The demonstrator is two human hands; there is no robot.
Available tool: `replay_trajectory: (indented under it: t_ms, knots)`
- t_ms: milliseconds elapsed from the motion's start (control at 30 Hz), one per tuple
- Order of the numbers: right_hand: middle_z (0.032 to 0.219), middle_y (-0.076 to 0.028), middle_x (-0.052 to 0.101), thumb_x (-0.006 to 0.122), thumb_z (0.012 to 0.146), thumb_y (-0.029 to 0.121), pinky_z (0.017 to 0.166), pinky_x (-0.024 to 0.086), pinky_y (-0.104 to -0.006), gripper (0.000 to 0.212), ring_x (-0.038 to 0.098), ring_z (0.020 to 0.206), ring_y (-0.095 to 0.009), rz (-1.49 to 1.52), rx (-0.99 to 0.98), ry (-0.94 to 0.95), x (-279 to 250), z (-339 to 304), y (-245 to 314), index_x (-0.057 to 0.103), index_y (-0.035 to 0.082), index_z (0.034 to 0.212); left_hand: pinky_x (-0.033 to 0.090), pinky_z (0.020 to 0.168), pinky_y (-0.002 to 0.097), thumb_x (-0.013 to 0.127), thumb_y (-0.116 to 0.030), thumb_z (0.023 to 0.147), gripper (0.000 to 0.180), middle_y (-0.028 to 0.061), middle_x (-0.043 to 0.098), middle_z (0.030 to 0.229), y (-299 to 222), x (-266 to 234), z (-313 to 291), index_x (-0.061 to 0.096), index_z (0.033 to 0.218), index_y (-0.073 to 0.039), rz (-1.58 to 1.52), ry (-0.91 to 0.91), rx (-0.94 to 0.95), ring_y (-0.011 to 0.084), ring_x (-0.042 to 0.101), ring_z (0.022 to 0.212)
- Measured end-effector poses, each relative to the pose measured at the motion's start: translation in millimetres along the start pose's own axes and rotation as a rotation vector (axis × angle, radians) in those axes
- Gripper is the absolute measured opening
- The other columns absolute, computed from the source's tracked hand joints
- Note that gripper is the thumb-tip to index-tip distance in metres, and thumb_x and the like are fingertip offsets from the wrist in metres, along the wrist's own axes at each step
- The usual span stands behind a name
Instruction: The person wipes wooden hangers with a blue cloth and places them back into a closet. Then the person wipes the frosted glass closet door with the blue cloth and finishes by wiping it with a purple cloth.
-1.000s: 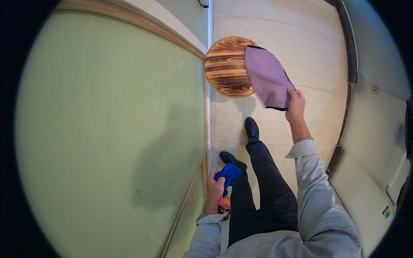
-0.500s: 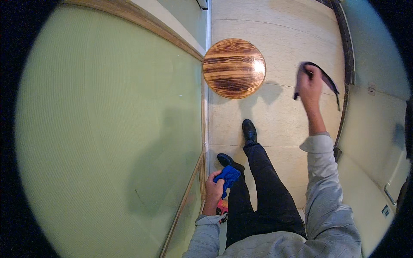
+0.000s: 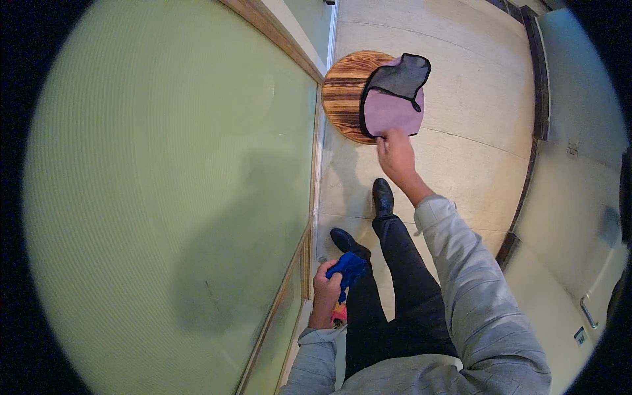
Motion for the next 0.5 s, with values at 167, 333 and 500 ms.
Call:
replay_trajectory:
  t_ms: [167, 333, 500]
  knots:
    - [0.103, -0.011, 0.064, 0.075, 0.087, 0.037, 0.091, 0.049, -0.0468, 0.043, 0.06, 0.103, -0.028, 0.975, 1.082, 0.095, 63.8, -41.5, -94.0, 0.06, 0.005, 0.112, 0.054, 0.08, 0.0297, 0.06, -0.003, 0.085, 0.034, 0.0105, 0.069, 0.103, 0.1, 10.2, -1.4, 0.065, 0.118, 0.001, 0.057, 0.019, 0.072, 0.0172, 0.066, 0.087]
    - [0.111, -0.009, 0.061, 0.074, 0.09, 0.033, 0.091, 0.048, -0.0514, 0.04, 0.056, 0.11, -0.027, 1.527, 1.119, 0.052, 111.0, -11.1, -100.6, 0.059, 0.008, 0.117, 0.053, 0.084, 0.0298, 0.059, -0.003, 0.084, 0.036, 0.011, 0.069, 0.104, 1.9, 16.3, -6.6, 0.066, 0.119, 0.001, 0.16, 0.034, -0.08, 0.0178, 0.066, 0.091]
    - [0.116, -0.009, 0.063, 0.072, 0.093, 0.027, 0.092, 0.053, -0.0541, 0.037, 0.06, 0.109, -0.027, 1.611, 1.058, 0.024, 117.4, -8.4, -100.0, 0.059, 0.006, 0.121, 0.054, 0.083, 0.0286, 0.06, -0.002, 0.082, 0.038, 0.0105, 0.069, 0.104, 1.0, 8.4, -4.5, 0.066, 0.119, 0.001, 0.085, 0.002, -0.058, 0.017, 0.065, 0.091]
Point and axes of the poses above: each hand's wrist, its own z-axis towards the middle knuckle, its own x-axis out of the palm, y = z × x, the point moved 8 cm from there along z, towards the middle knuckle
